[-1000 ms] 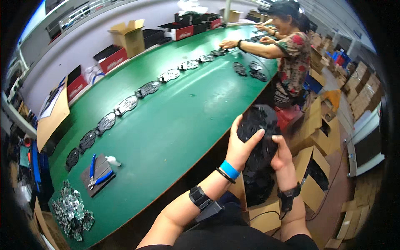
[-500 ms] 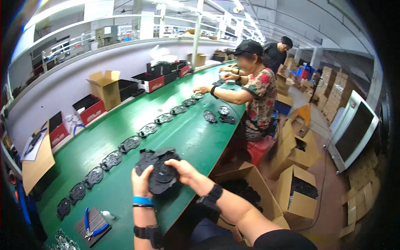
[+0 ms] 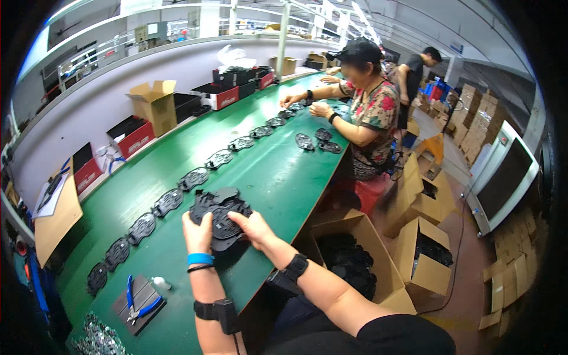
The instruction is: Applying glue to plastic mouse housings and assembling components on an assembly line.
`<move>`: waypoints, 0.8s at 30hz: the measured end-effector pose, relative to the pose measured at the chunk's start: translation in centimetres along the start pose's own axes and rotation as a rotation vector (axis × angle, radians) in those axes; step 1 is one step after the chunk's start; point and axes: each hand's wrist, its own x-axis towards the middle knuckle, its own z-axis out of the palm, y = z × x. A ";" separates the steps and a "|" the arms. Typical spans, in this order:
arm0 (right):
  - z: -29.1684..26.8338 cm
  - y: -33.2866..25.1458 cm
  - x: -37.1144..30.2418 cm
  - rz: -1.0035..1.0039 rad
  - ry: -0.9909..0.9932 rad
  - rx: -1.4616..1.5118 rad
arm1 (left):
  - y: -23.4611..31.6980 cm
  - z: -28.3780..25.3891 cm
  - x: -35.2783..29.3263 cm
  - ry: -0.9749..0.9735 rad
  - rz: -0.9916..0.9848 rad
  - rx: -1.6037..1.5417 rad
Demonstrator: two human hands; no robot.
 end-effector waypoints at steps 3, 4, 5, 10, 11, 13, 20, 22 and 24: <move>-0.7 2.1 1.0 -0.229 0.204 -0.212 | 0.1 0.0 -0.9 -0.033 0.071 0.071; -0.9 2.9 1.3 -0.276 0.256 -0.280 | -0.7 -0.2 -0.8 -0.029 0.084 0.050; -0.5 3.2 1.1 -0.328 0.268 -0.351 | -1.4 -0.7 -0.8 -0.013 0.096 -0.016; -1.5 0.8 -1.0 -0.392 0.248 -0.381 | 2.0 -0.7 -3.9 0.098 0.132 0.291; -0.2 0.4 -1.9 -0.496 0.287 -0.534 | 1.0 -1.4 -3.9 0.109 0.096 0.286; 0.9 0.7 -2.3 -0.694 0.323 -0.709 | 0.1 -2.3 -4.0 0.074 0.005 0.216; 0.1 1.8 -2.1 -0.820 0.256 -0.725 | 0.5 -2.4 -5.5 0.080 0.044 0.390; 0.1 1.3 -2.9 -0.887 0.253 -0.774 | 0.1 -2.0 -5.5 0.127 0.080 0.434; 0.3 1.1 -3.1 -0.991 0.218 -0.855 | -0.8 -1.6 -5.5 0.222 0.176 0.476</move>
